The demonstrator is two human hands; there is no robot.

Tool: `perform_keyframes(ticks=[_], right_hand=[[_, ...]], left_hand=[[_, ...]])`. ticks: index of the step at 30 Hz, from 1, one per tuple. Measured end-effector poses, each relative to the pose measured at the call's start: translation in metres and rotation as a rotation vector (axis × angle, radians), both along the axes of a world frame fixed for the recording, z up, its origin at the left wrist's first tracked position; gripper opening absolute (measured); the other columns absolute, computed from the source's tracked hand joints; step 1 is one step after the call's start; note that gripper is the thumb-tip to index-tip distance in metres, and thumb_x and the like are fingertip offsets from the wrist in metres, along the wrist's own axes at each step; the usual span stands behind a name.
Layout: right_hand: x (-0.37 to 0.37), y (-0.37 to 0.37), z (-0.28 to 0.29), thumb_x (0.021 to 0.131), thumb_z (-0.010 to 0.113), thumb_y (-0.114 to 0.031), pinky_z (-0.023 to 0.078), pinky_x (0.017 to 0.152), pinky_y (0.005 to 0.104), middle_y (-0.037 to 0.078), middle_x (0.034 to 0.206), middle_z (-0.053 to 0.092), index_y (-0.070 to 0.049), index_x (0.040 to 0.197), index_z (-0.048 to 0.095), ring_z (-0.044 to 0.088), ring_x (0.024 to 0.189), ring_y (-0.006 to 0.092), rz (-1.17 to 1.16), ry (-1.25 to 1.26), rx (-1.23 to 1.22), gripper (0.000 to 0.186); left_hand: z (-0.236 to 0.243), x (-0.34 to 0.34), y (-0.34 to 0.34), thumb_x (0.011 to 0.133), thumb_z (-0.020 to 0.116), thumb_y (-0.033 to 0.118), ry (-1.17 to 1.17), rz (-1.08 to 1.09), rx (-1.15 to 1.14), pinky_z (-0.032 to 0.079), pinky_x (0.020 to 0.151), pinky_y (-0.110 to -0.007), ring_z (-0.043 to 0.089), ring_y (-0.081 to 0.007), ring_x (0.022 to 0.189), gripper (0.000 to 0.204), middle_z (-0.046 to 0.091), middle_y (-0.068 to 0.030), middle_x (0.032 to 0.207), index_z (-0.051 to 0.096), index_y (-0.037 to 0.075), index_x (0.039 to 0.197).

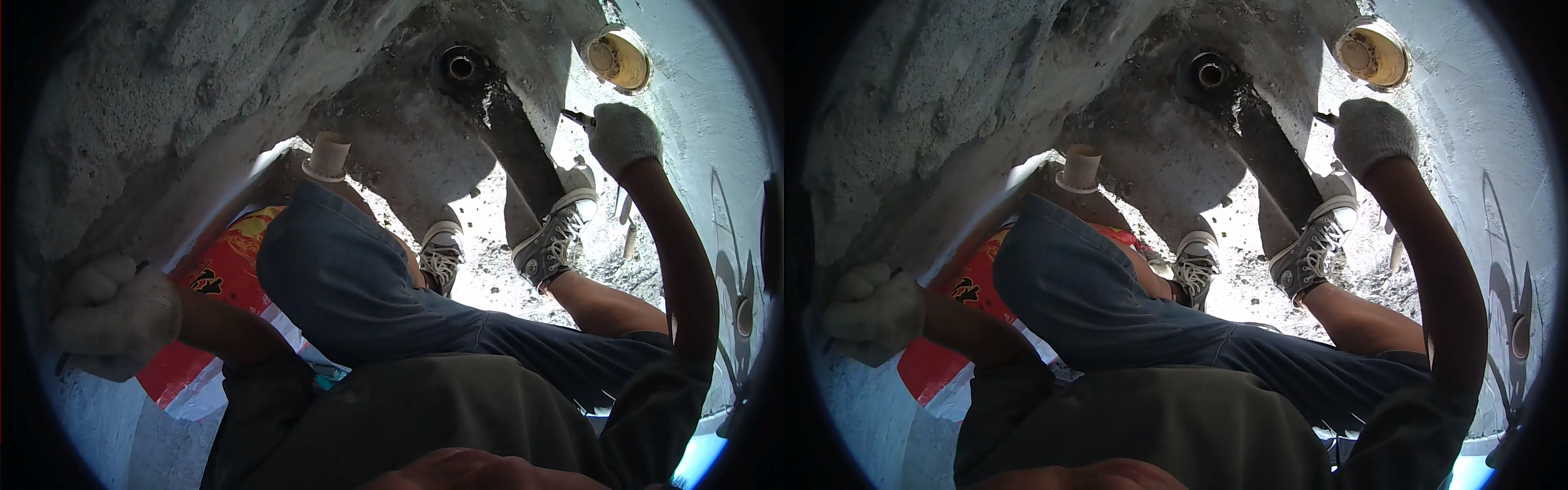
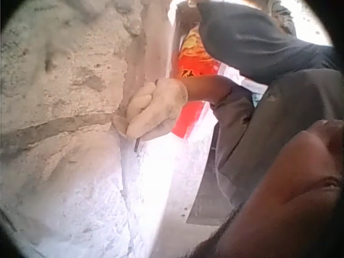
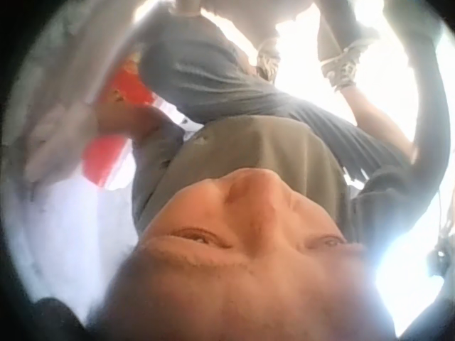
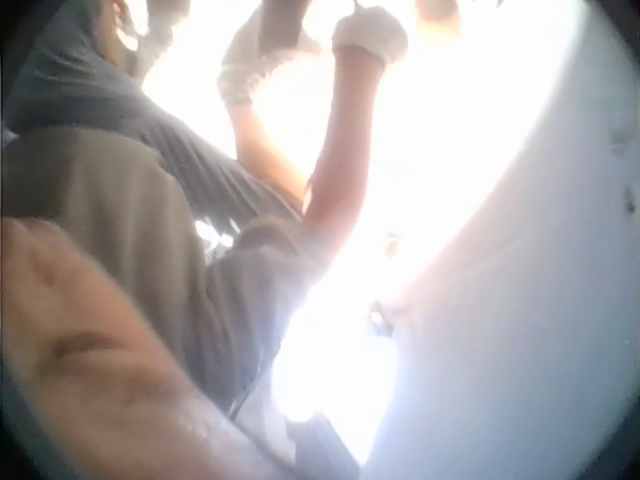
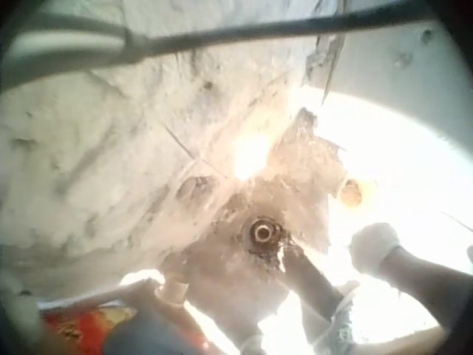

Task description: The person places a respirator mask onto a wall fixture, sits down beside a floor drain, and cleans around the drain pipe opening using pliers, a knife, and by hand.

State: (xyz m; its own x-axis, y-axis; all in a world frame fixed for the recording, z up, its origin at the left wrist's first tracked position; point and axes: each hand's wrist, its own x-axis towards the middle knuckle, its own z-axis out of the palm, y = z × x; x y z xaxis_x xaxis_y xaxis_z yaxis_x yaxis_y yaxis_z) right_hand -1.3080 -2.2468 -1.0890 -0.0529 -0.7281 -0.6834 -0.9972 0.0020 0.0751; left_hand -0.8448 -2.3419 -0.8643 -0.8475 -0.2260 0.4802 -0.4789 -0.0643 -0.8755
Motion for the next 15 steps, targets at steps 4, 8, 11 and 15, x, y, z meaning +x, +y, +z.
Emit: perform_keyframes(ticks=[4, 8, 11, 15], right_hand=[[0.006, 0.007, -0.010, 0.091, 0.060, -0.027, 0.054, 0.082, 0.0486, 0.021, 0.092, 0.071, -0.003, 0.091, 0.072, 0.069, 0.090, 0.0372, 0.006, 0.001, -0.037, 0.026], [0.011, 0.006, -0.014, 0.092, 0.060, -0.030, 0.053, 0.083, 0.0486, 0.021, 0.094, 0.070, -0.003, 0.094, 0.071, 0.069, 0.092, 0.0376, -0.007, 0.023, -0.029, 0.029], [0.010, 0.005, -0.008, 0.092, 0.059, -0.029, 0.054, 0.086, 0.0481, 0.022, 0.098, 0.070, -0.002, 0.096, 0.071, 0.069, 0.095, 0.0378, -0.019, 0.049, -0.011, 0.030], [0.024, 0.003, -0.012, 0.092, 0.059, -0.030, 0.054, 0.087, 0.0484, 0.022, 0.098, 0.071, -0.002, 0.096, 0.071, 0.069, 0.095, 0.0379, 0.005, 0.045, -0.018, 0.031]], left_hand=[[0.006, 0.006, 0.001, 0.102, 0.046, 0.029, -0.098, -0.027, -0.028, 0.036, 0.033, -0.032, 0.041, -0.0182, 0.033, 0.043, 0.042, 0.0006, 0.048, 0.039, 0.011, 0.063], [-0.023, -0.051, 0.014, 0.106, 0.043, 0.028, 0.892, -0.245, 0.529, 0.036, 0.033, -0.023, 0.042, -0.0080, 0.038, 0.034, 0.044, 0.0043, 0.051, 0.055, 0.004, 0.086], [-0.022, -0.081, 0.013, 0.109, 0.042, 0.033, 1.458, -0.282, 0.545, 0.033, 0.034, -0.018, 0.038, -0.0025, 0.042, 0.041, 0.041, 0.0083, 0.055, 0.065, -0.001, 0.109], [-0.018, -0.078, 0.015, 0.108, 0.043, 0.034, 1.464, -0.276, 0.539, 0.032, 0.034, -0.017, 0.039, -0.0030, 0.042, 0.043, 0.042, 0.0076, 0.057, 0.064, -0.004, 0.112]])
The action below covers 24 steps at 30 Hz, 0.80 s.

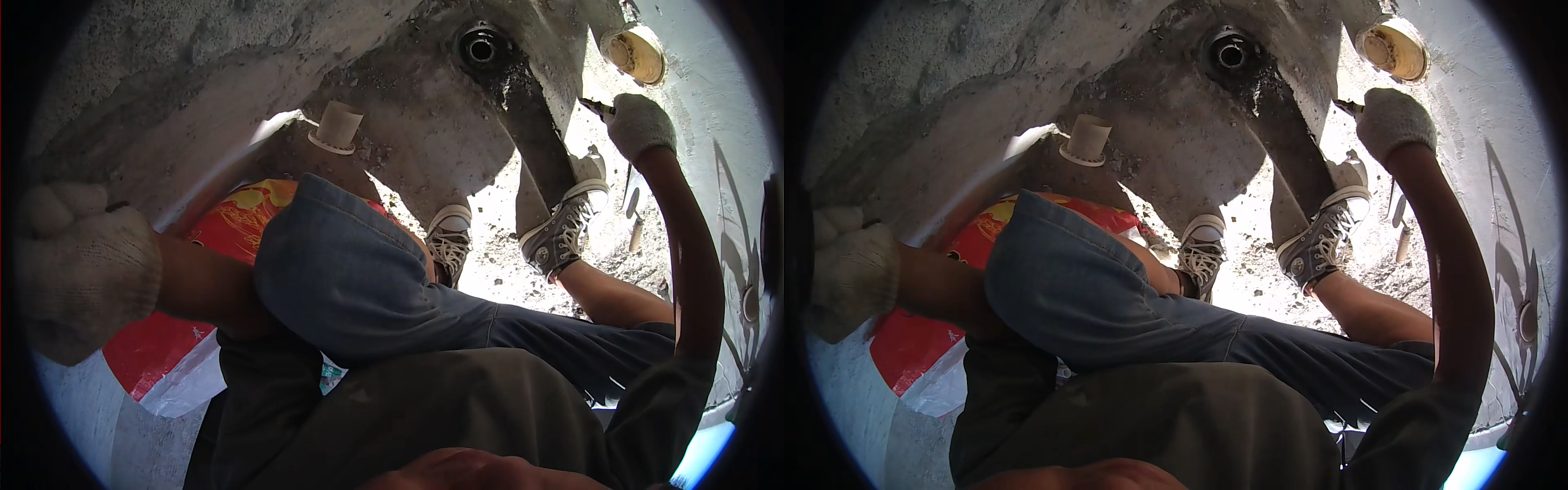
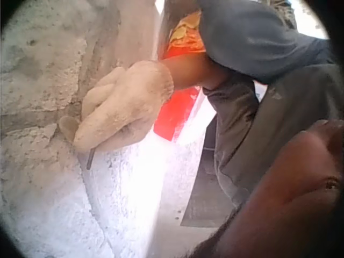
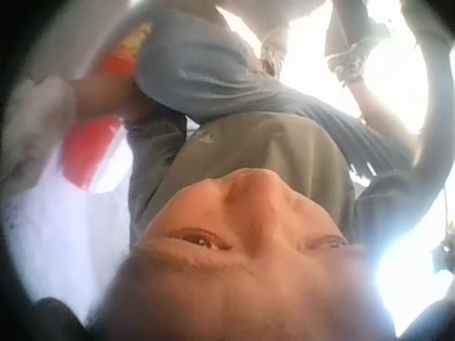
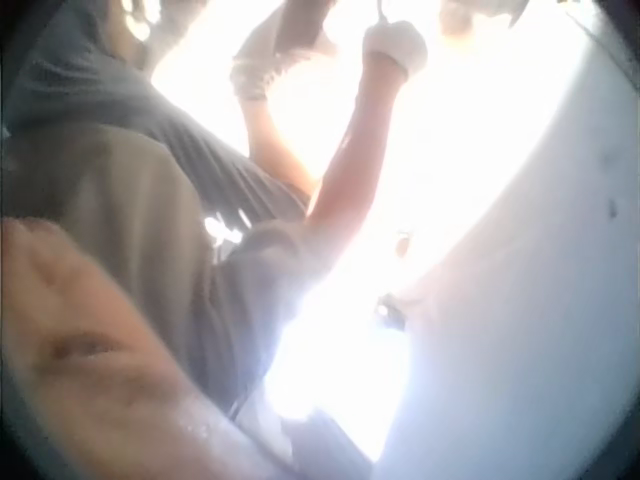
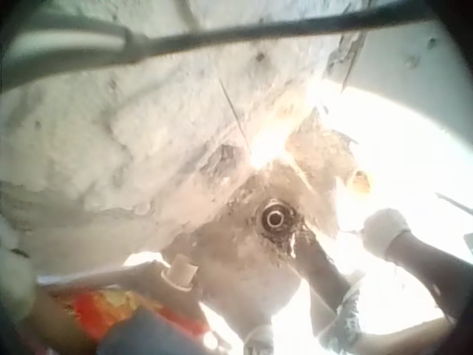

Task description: The person places a respirator mask onto a wall fixture, sits down beside a floor drain, and cleans around the drain pipe opening using pliers, a knife, and by hand.

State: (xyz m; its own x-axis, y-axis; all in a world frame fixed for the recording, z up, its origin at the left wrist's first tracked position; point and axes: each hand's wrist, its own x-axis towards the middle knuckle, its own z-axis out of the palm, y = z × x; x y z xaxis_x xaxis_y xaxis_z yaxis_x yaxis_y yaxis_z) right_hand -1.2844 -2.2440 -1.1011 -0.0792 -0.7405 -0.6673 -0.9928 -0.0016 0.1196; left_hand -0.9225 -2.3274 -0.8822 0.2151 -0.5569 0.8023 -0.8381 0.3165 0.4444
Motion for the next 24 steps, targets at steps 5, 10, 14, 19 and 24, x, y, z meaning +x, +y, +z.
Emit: perform_keyframes(ticks=[5, 10, 14, 19, 24], right_hand=[[-0.006, 0.004, 0.001, 0.092, 0.063, -0.031, 0.053, 0.083, 0.0487, 0.021, 0.090, 0.071, -0.003, 0.093, 0.072, 0.069, 0.090, 0.0375, -0.001, 0.026, -0.031, 0.029], [0.007, -0.003, 0.007, 0.093, 0.058, -0.029, 0.054, 0.088, 0.0468, 0.021, 0.101, 0.071, -0.003, 0.101, 0.073, 0.070, 0.098, 0.0362, -0.015, 0.045, 0.076, 0.030], [0.006, -0.004, 0.010, 0.091, 0.058, -0.025, 0.055, 0.088, 0.0468, 0.022, 0.101, 0.071, -0.003, 0.100, 0.073, 0.070, 0.097, 0.0364, -0.026, 0.047, 0.068, 0.028], [0.008, -0.007, 0.010, 0.086, 0.057, -0.016, 0.056, 0.088, 0.0463, 0.023, 0.102, 0.072, -0.002, 0.100, 0.075, 0.071, 0.097, 0.0366, -0.041, 0.036, 0.063, 0.027], [0.009, -0.003, 0.010, 0.086, 0.057, -0.016, 0.055, 0.087, 0.0466, 0.023, 0.101, 0.072, -0.003, 0.100, 0.075, 0.071, 0.097, 0.0371, -0.055, 0.037, 0.059, 0.027]], left_hand=[[0.002, 0.056, 0.001, 0.106, 0.045, 0.030, -0.454, -0.057, -0.168, 0.037, 0.037, -0.018, 0.043, -0.0038, 0.044, 0.039, 0.051, 0.0033, 0.066, 0.061, -0.005, 0.109], [0.023, 0.134, -0.007, 0.099, 0.050, 0.019, -1.715, 0.452, -0.784, 0.053, 0.041, -0.023, 0.060, -0.0101, 0.047, 0.023, 0.063, -0.0031, 0.068, 0.060, 0.001, 0.089], [0.017, 0.078, -0.009, 0.102, 0.042, 0.012, -1.314, 0.123, -0.482, 0.042, 0.033, -0.023, 0.047, -0.0081, 0.035, 0.037, 0.052, 0.0028, 0.050, 0.052, 0.006, 0.067], [0.005, 0.079, -0.003, 0.105, 0.039, 0.014, -1.048, 0.153, -0.378, 0.042, 0.033, -0.022, 0.046, -0.0062, 0.035, 0.042, 0.051, 0.0054, 0.048, 0.053, 0.007, 0.066], [0.003, 0.057, -0.007, 0.106, 0.037, 0.019, -0.641, -0.234, -0.142, 0.042, 0.034, -0.019, 0.043, -0.0029, 0.034, 0.046, 0.046, 0.0088, 0.045, 0.045, 0.010, 0.062]])
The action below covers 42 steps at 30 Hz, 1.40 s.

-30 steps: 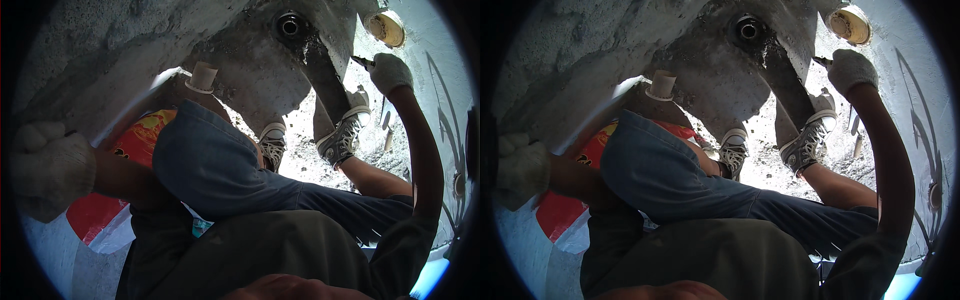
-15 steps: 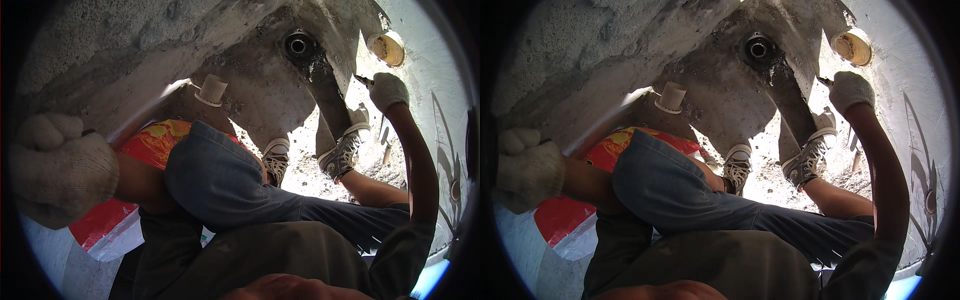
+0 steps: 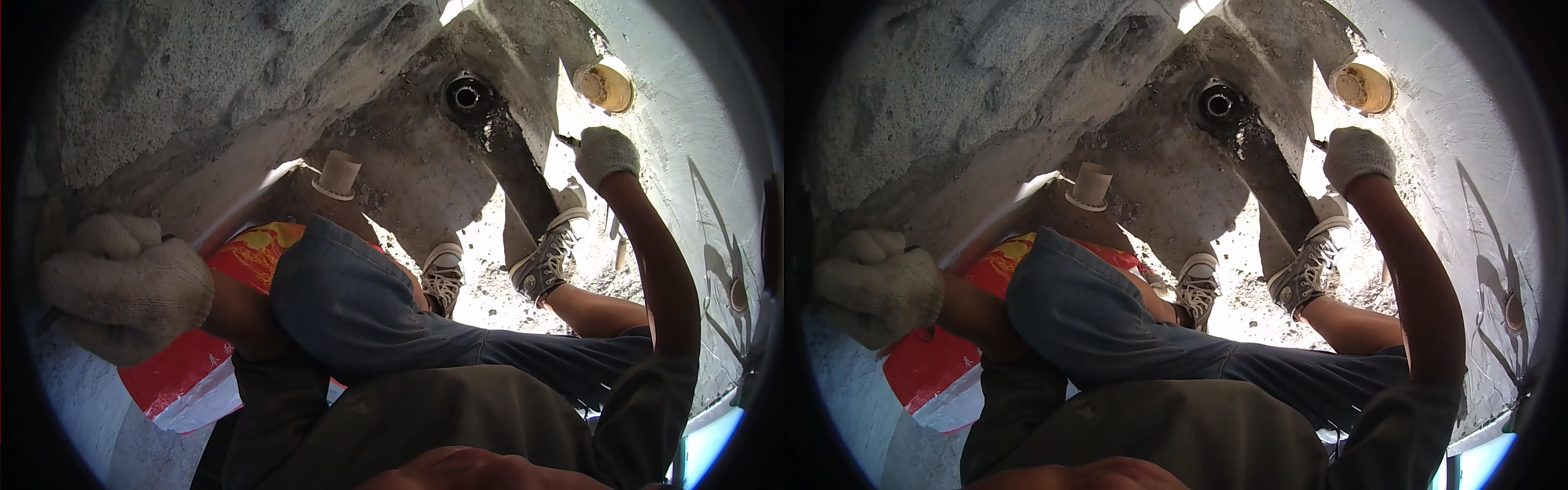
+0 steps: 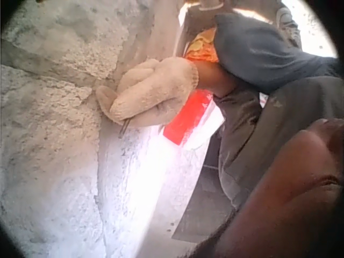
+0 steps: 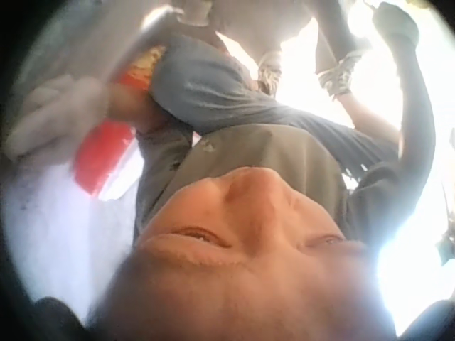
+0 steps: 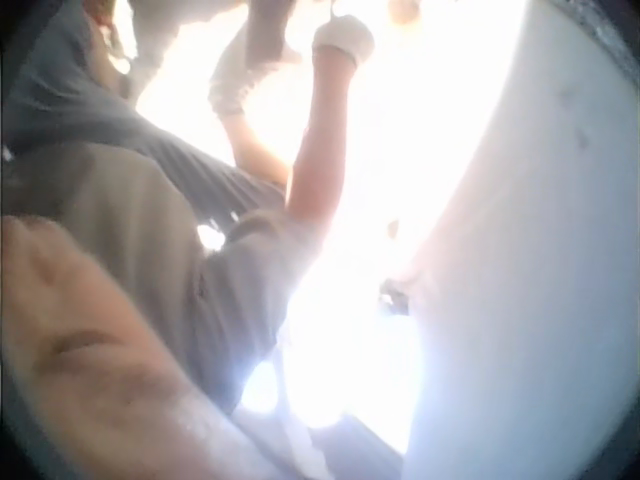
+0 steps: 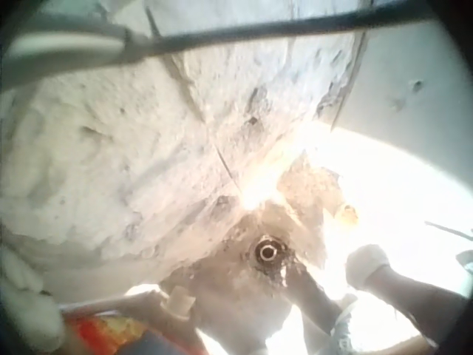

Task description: The person places a respirator mask onto a wall fixture, sits down beside a floor drain, and cleans around the drain pipe opening using pliers, a knife, and by hand.

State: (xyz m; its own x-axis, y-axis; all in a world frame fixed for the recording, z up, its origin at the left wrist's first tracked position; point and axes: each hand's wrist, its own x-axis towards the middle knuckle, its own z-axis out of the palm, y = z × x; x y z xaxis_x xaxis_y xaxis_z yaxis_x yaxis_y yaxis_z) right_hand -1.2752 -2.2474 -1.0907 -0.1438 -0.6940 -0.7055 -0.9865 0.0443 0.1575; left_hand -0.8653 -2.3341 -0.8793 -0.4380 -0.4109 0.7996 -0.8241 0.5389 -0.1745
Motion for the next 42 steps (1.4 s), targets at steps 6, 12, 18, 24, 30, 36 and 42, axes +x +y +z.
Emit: perform_keyframes(ticks=[6, 12, 18, 24, 30, 36, 42], right_hand=[[0.000, -0.002, 0.001, 0.086, 0.057, -0.017, 0.056, 0.087, 0.0464, 0.023, 0.101, 0.072, -0.003, 0.100, 0.075, 0.071, 0.097, 0.0369, 0.002, -0.028, 0.012, 0.026], [0.001, -0.001, 0.002, 0.087, 0.057, -0.017, 0.056, 0.085, 0.0451, 0.022, 0.097, 0.072, -0.003, 0.096, 0.075, 0.071, 0.094, 0.0360, 0.029, -0.026, -0.058, 0.025], [0.004, -0.001, 0.004, 0.085, 0.059, -0.015, 0.057, 0.084, 0.0434, 0.021, 0.095, 0.073, -0.003, 0.095, 0.076, 0.073, 0.091, 0.0345, 0.051, -0.004, -0.001, 0.022], [0.000, -0.003, 0.001, 0.083, 0.060, -0.014, 0.058, 0.083, 0.0434, 0.020, 0.095, 0.073, -0.004, 0.095, 0.076, 0.073, 0.091, 0.0340, 0.047, -0.031, -0.003, 0.022], [0.003, -0.004, 0.001, 0.083, 0.059, -0.012, 0.058, 0.082, 0.0446, 0.019, 0.095, 0.074, -0.004, 0.094, 0.076, 0.073, 0.091, 0.0338, 0.029, -0.027, 0.016, 0.021], [0.002, 0.001, 0.000, 0.084, 0.058, -0.012, 0.058, 0.081, 0.0450, 0.018, 0.093, 0.074, -0.005, 0.095, 0.075, 0.073, 0.090, 0.0336, 0.029, -0.039, 0.006, 0.022], [0.003, -0.007, 0.004, 0.084, 0.059, -0.012, 0.057, 0.082, 0.0454, 0.019, 0.094, 0.073, -0.006, 0.095, 0.075, 0.073, 0.091, 0.0340, 0.017, -0.022, 0.027, 0.021]], left_hand=[[0.001, 0.002, 0.004, 0.105, 0.035, 0.008, -0.396, 0.357, -0.334, 0.042, 0.034, -0.017, 0.043, -0.0016, 0.035, 0.044, 0.045, 0.0085, 0.045, 0.044, 0.010, 0.063], [0.013, 0.029, 0.000, 0.110, 0.024, 0.018, -0.836, 0.428, -0.684, 0.052, 0.041, -0.019, 0.053, -0.0062, 0.045, 0.041, 0.059, -0.0038, 0.065, 0.056, -0.008, 0.106], [0.012, 0.024, 0.002, 0.111, 0.020, 0.018, -0.609, 0.293, -0.359, 0.056, 0.047, -0.020, 0.044, -0.0036, 0.039, 0.045, 0.047, 0.0040, 0.051, 0.050, 0.003, 0.080], [0.008, 0.007, 0.001, 0.111, 0.017, 0.018, -0.469, 0.222, -0.202, 0.058, 0.051, -0.022, 0.039, -0.0021, 0.035, 0.055, 0.039, 0.0087, 0.043, 0.046, 0.009, 0.066], [0.007, 0.003, 0.003, 0.111, 0.017, 0.018, -0.505, 0.312, -0.291, 0.060, 0.055, -0.024, 0.040, -0.0024, 0.035, 0.054, 0.039, 0.0091, 0.043, 0.047, 0.009, 0.067], [0.004, 0.002, 0.004, 0.111, 0.017, 0.019, -0.537, 0.388, -0.364, 0.061, 0.059, -0.026, 0.040, -0.0026, 0.035, 0.054, 0.038, 0.0095, 0.042, 0.048, 0.008, 0.068], [0.002, 0.001, 0.000, 0.111, 0.017, 0.020, -0.593, 0.456, -0.399, 0.063, 0.063, -0.028, 0.041, -0.0029, 0.035, 0.053, 0.037, 0.0099, 0.041, 0.048, 0.008, 0.070]])
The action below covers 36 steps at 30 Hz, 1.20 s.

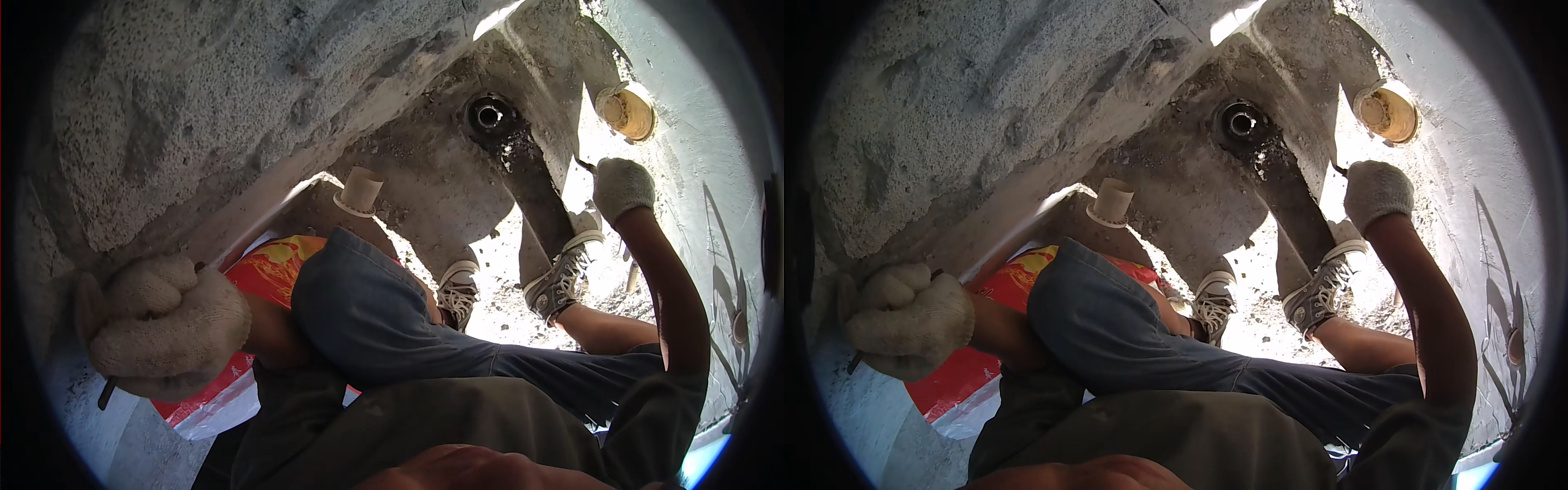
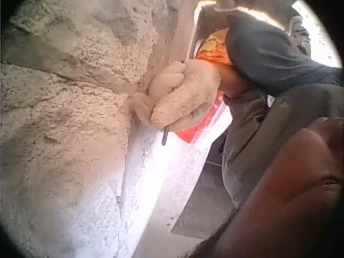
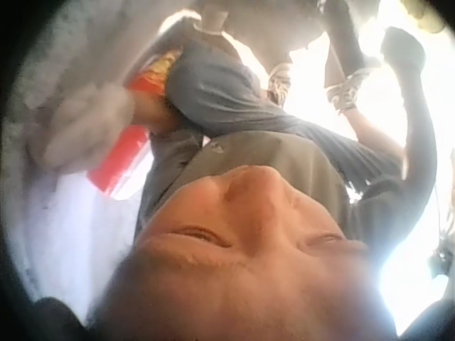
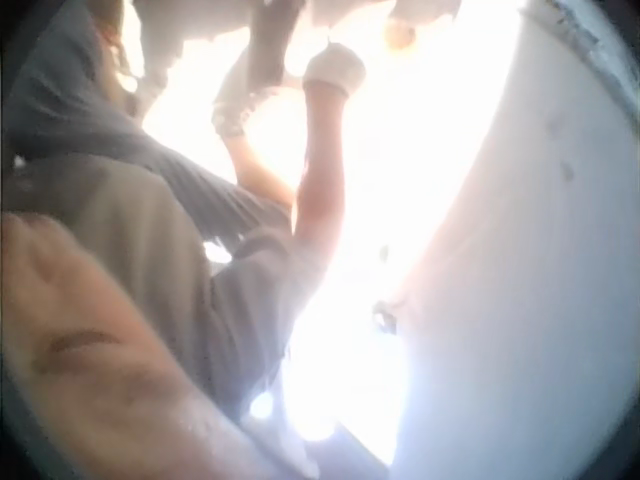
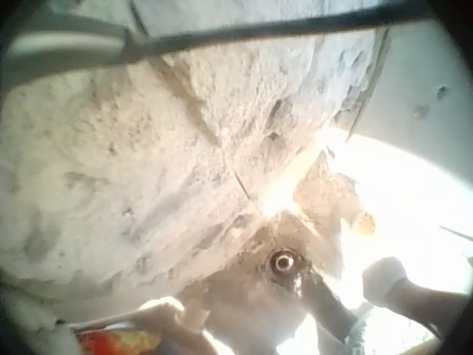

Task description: The person places a respirator mask onto a wall fixture, sits down beside a floor drain, and cleans around the drain pipe opening using pliers, a knife, and by hand.

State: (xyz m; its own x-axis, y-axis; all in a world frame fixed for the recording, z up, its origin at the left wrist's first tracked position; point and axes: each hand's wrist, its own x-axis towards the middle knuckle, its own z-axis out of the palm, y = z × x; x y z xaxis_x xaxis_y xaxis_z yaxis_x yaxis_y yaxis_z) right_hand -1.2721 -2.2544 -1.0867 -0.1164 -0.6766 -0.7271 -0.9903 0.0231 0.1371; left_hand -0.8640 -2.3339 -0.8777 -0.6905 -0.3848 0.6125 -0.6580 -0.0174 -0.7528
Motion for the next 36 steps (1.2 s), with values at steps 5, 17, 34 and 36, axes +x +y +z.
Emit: perform_keyframes(ticks=[5, 17, 34, 36], right_hand=[[0.002, 0.002, -0.003, 0.085, 0.058, -0.012, 0.057, 0.084, 0.0451, 0.019, 0.094, 0.073, -0.006, 0.096, 0.076, 0.072, 0.092, 0.0339, 0.020, -0.018, -0.022, 0.022], [0.005, 0.004, -0.005, 0.086, 0.058, -0.013, 0.056, 0.085, 0.0457, 0.021, 0.096, 0.073, -0.005, 0.096, 0.075, 0.072, 0.094, 0.0352, 0.050, -0.006, -0.021, 0.022], [0.000, 0.001, -0.008, 0.089, 0.056, -0.017, 0.056, 0.085, 0.0455, 0.022, 0.096, 0.072, -0.003, 0.096, 0.075, 0.072, 0.092, 0.0357, 0.109, 0.024, -0.050, 0.024], [-0.001, 0.002, -0.006, 0.089, 0.056, -0.017, 0.056, 0.085, 0.0455, 0.021, 0.096, 0.072, -0.003, 0.096, 0.075, 0.072, 0.092, 0.0355, 0.103, 0.025, -0.061, 0.025]], left_hand=[[0.008, 0.006, -0.002, 0.111, 0.019, 0.018, -0.100, -0.015, -0.041, 0.063, 0.063, -0.029, 0.043, -0.0030, 0.036, 0.050, 0.038, 0.0106, 0.041, 0.048, 0.007, 0.072], [0.018, 0.026, -0.005, 0.103, 0.046, 0.022, -0.297, -0.191, -0.155, 0.045, 0.041, -0.023, 0.045, -0.0059, 0.037, 0.038, 0.044, 0.0099, 0.046, 0.045, 0.012, 0.067], [0.013, 0.019, -0.002, 0.081, 0.050, 0.009, -0.162, -0.093, -0.114, 0.038, 0.033, -0.027, 0.042, -0.0127, 0.035, 0.023, 0.043, 0.0050, 0.048, 0.040, 0.014, 0.061], [0.017, 0.030, -0.005, 0.085, 0.051, 0.012, -0.256, -0.086, -0.187, 0.038, 0.033, -0.027, 0.042, -0.0134, 0.035, 0.026, 0.044, 0.0049, 0.048, 0.039, 0.014, 0.062]])
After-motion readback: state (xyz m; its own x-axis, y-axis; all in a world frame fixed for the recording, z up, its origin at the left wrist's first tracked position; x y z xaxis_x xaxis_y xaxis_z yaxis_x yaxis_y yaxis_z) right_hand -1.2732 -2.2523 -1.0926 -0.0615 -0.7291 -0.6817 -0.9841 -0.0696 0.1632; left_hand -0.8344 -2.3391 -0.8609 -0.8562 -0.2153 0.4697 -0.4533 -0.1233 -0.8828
